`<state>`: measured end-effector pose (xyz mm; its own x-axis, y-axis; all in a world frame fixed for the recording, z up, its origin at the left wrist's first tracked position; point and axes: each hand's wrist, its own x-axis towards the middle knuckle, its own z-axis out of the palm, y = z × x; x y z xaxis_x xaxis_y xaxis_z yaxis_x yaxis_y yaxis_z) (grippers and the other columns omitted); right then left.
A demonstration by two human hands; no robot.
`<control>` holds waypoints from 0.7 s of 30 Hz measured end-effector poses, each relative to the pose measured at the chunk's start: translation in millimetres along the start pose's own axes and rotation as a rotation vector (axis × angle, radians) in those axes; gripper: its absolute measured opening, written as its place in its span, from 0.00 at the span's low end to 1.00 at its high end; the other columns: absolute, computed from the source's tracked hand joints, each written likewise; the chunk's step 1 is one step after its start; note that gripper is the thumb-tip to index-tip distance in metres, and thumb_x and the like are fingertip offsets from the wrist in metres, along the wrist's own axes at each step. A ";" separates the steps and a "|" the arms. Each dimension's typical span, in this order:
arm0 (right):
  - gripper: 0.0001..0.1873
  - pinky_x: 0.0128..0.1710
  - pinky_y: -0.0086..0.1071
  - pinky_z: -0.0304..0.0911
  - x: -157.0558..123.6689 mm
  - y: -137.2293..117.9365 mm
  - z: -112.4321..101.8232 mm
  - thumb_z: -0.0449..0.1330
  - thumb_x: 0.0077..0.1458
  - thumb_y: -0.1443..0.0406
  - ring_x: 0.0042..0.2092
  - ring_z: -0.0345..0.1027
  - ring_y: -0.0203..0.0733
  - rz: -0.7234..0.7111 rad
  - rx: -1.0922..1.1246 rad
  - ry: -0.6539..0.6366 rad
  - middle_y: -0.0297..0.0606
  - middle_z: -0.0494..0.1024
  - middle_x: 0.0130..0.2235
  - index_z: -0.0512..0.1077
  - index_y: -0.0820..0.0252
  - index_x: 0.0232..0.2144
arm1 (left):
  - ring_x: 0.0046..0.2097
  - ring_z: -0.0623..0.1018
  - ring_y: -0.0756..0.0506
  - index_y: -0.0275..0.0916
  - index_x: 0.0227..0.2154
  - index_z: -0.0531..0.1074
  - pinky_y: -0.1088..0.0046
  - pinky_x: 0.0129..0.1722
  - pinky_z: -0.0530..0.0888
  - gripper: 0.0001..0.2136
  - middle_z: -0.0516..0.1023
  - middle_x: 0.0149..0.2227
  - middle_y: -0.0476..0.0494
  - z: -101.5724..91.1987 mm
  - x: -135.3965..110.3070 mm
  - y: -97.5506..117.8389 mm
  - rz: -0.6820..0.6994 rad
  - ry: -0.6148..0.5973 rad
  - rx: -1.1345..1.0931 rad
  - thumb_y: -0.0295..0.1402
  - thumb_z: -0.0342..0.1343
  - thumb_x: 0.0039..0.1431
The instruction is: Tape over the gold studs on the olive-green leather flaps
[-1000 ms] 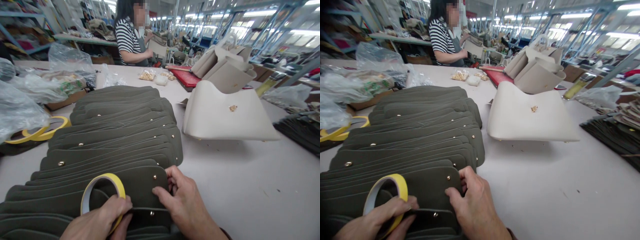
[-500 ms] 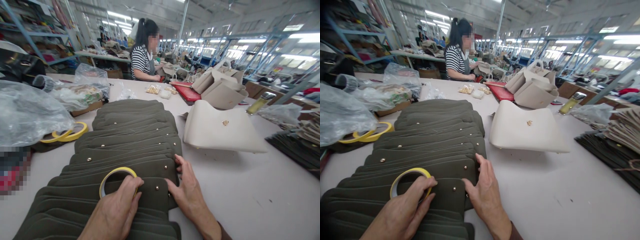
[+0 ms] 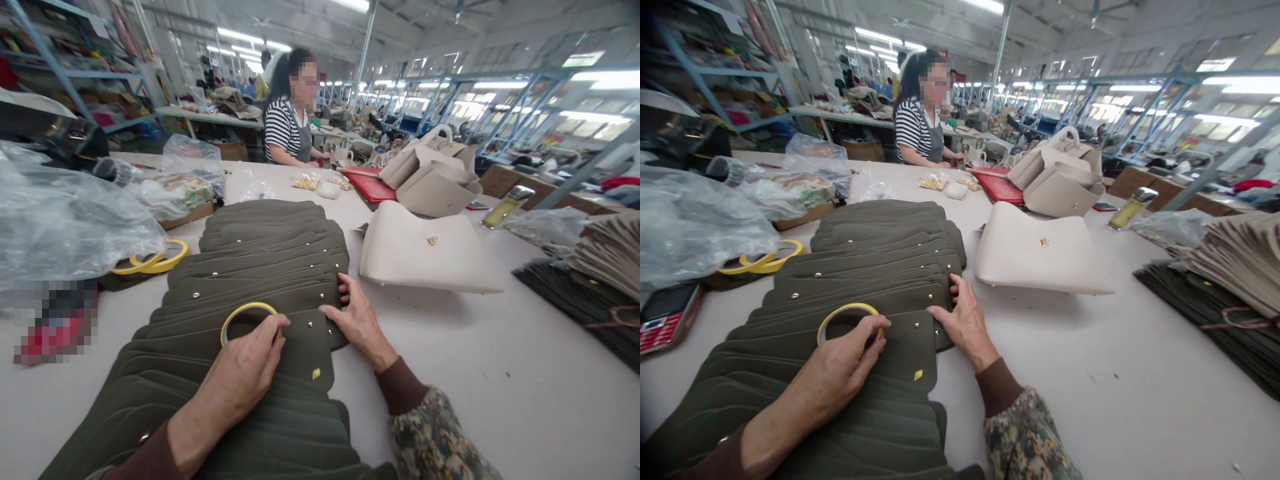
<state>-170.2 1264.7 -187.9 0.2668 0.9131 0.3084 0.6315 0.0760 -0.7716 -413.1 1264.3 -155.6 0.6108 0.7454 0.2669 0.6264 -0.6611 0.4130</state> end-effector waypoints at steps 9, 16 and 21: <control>0.21 0.44 0.40 0.69 -34.7 -17.3 -32.4 0.60 0.56 0.60 0.42 0.72 0.45 0.068 0.123 0.076 0.44 0.78 0.41 0.70 0.61 0.50 | 0.35 0.82 0.51 0.41 0.49 0.65 0.79 0.36 0.76 0.10 0.81 0.37 0.49 -11.2 -7.5 11.8 0.193 0.231 -0.056 0.33 0.47 0.67; 0.06 0.42 0.35 0.66 -52.2 -36.2 -41.2 0.59 0.59 0.64 0.40 0.72 0.43 -0.049 0.053 0.072 0.39 0.78 0.37 0.76 0.59 0.36 | 0.28 0.80 0.54 0.38 0.51 0.66 0.82 0.30 0.74 0.11 0.81 0.32 0.53 -17.6 -14.0 16.7 0.259 0.211 -0.106 0.30 0.47 0.67; 0.06 0.35 0.28 0.66 -57.4 -64.4 -43.7 0.59 0.60 0.69 0.34 0.71 0.36 -0.178 0.181 -0.080 0.34 0.77 0.34 0.75 0.56 0.38 | 0.23 0.78 0.52 0.38 0.53 0.63 0.78 0.23 0.71 0.13 0.80 0.29 0.53 -20.8 -17.4 20.4 0.237 0.130 -0.116 0.32 0.45 0.68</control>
<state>-194.3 1189.8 -131.6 0.1001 0.9070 0.4090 0.5212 0.3024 -0.7981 -421.0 1239.5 -133.6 0.6616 0.5810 0.4741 0.4094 -0.8095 0.4208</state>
